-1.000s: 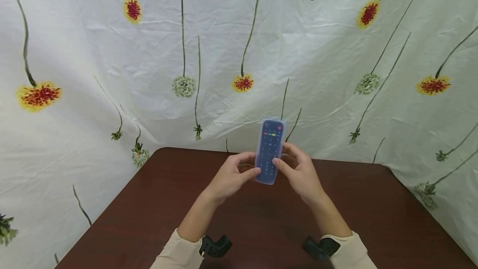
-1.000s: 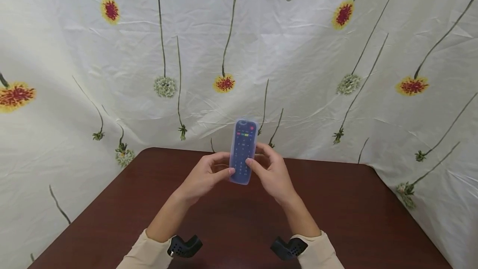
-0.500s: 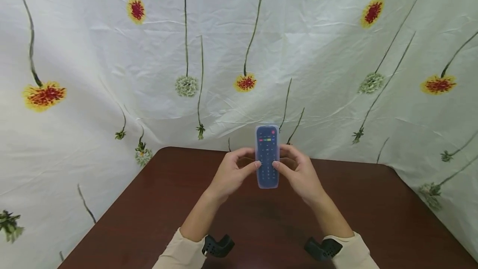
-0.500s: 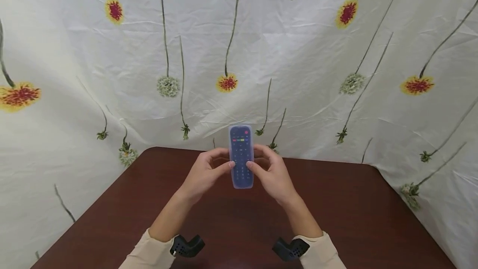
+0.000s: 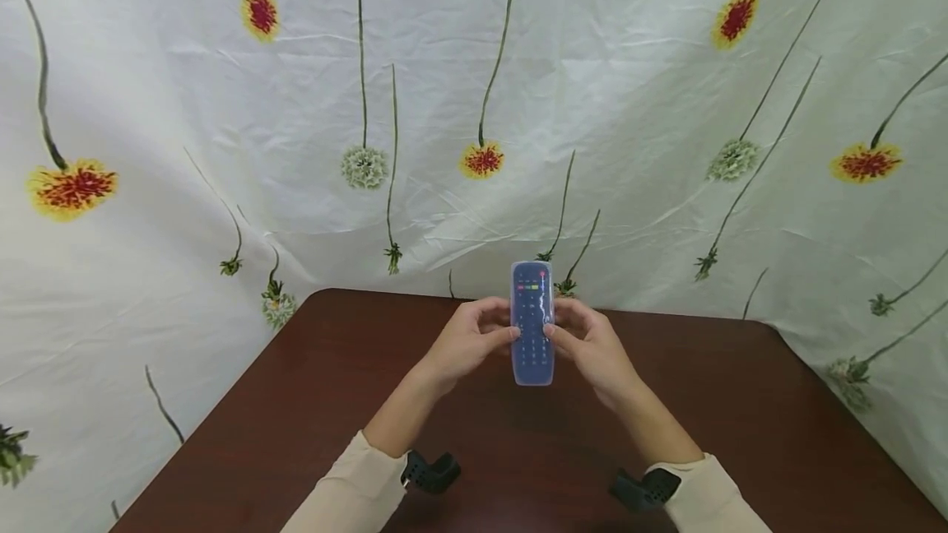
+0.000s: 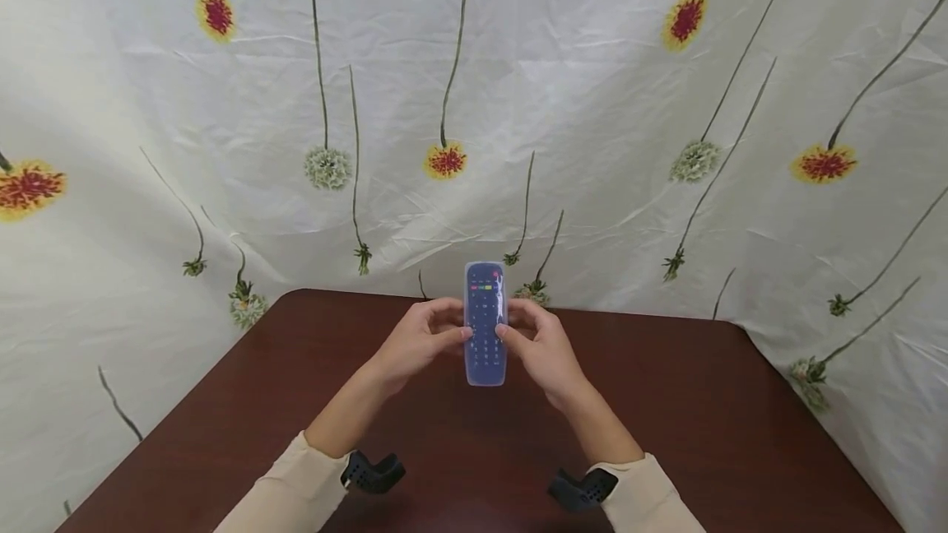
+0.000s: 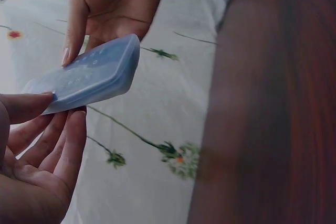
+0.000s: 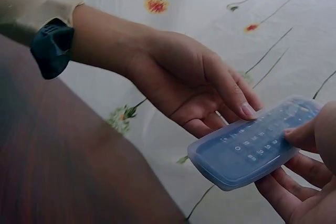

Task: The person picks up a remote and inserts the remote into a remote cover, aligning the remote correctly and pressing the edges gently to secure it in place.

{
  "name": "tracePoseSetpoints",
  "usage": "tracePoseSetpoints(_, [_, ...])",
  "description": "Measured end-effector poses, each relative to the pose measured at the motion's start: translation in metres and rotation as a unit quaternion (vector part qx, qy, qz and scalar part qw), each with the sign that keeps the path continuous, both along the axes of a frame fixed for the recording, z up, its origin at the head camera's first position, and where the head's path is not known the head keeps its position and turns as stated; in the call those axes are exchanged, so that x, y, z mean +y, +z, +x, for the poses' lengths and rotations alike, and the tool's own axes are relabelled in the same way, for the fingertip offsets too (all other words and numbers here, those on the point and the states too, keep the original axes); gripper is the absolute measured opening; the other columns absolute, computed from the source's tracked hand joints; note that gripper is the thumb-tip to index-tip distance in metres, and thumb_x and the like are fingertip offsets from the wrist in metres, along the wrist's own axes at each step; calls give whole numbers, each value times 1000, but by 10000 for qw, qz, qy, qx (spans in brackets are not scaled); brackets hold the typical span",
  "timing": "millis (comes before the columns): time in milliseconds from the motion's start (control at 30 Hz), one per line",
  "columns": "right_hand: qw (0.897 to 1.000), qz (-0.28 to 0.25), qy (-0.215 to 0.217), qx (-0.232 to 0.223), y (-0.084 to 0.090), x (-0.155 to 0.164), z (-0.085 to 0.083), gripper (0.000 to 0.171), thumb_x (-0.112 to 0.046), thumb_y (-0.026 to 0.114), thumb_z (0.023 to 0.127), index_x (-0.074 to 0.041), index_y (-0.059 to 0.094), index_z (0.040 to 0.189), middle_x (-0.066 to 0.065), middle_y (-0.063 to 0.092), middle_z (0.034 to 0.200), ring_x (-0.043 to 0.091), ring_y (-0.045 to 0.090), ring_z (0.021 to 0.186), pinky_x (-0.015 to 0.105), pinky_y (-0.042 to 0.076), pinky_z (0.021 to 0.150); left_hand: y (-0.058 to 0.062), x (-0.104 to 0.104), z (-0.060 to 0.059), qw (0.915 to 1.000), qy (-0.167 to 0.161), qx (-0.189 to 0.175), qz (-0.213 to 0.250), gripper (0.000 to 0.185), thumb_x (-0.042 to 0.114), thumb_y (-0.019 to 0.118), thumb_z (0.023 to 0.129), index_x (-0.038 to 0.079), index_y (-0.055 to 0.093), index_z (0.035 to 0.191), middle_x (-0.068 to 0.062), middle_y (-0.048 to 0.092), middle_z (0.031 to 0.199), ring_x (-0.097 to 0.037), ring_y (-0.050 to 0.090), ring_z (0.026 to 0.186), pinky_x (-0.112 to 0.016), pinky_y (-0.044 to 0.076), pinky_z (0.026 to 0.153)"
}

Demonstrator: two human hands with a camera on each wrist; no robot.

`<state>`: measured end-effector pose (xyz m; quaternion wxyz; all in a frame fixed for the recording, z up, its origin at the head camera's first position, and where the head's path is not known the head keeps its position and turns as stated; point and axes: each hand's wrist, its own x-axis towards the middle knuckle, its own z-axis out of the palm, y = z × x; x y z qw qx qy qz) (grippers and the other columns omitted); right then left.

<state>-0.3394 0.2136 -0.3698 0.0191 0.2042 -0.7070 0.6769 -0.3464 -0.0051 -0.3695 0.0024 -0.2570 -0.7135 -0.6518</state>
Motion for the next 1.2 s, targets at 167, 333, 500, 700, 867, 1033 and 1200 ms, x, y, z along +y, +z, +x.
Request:
tracePoseSetpoints(167, [9983, 46, 176, -545, -12, 2, -5, 36, 2, 57, 104, 8, 52, 139, 23, 62, 121, 25, 70, 100, 43, 59, 84, -9, 2, -8, 9990, -22, -392, -235, 39, -1, 66, 99, -2, 59, 137, -14, 71, 110, -25, 72, 95, -47, 59, 82])
tracePoseSetpoints(333, [9954, 142, 386, -861, -26, 7, -5, 36, 0, 56, 104, 12, 49, 138, 24, 63, 118, 28, 71, 99, 44, 59, 85, -17, 4, -9, 9944, -144, -1008, -264, 42, -2, 68, 97, -4, 56, 137, -14, 72, 103, -23, 72, 91, -42, 60, 79])
tracePoseSetpoints(500, [9906, 121, 499, -1269, -41, 9, -3, 36, -1, 55, 105, 14, 47, 137, 21, 64, 113, 26, 70, 96, 43, 59, 86, -31, 6, -9, 9881, -305, -1491, -218, 41, -4, 67, 96, -9, 54, 135, -15, 69, 104, -21, 70, 91, -42, 59, 84])
tracePoseSetpoints(700, [9834, 267, 502, -1721, -53, 9, 8, 37, -4, 55, 106, 17, 48, 135, 20, 63, 113, 27, 69, 99, 46, 58, 87, -47, 8, 0, 9782, -242, -2048, -236, 38, -3, 66, 96, -10, 55, 132, -16, 69, 103, -23, 70, 94, -43, 57, 89])
tracePoseSetpoints(867, [9792, 365, 607, -1901, -66, 12, 14, 36, -3, 56, 105, 19, 49, 132, 20, 63, 111, 26, 69, 98, 46, 58, 87, -60, 9, 6, 9734, -220, -2254, -354, 38, -4, 68, 95, -13, 57, 130, -16, 71, 100, -24, 71, 93, -41, 58, 87])
tracePoseSetpoints(1033, [9771, 560, 613, -1957, -79, 12, 16, 35, -2, 57, 104, 21, 49, 129, 20, 63, 109, 28, 70, 97, 46, 58, 86, -73, 11, 12, 9752, -75, -2153, -506, 37, -4, 69, 94, -15, 58, 127, -15, 73, 97, -24, 72, 90, -40, 60, 82])
tracePoseSetpoints(1200, [9777, 872, 585, -1821, -87, 13, 15, 35, -2, 58, 103, 23, 50, 126, 21, 66, 109, 32, 70, 101, 45, 59, 86, -84, 15, 16, 9766, 342, -2053, -543, 32, -7, 73, 91, -15, 60, 119, -15, 74, 92, -22, 73, 84, -37, 61, 76])
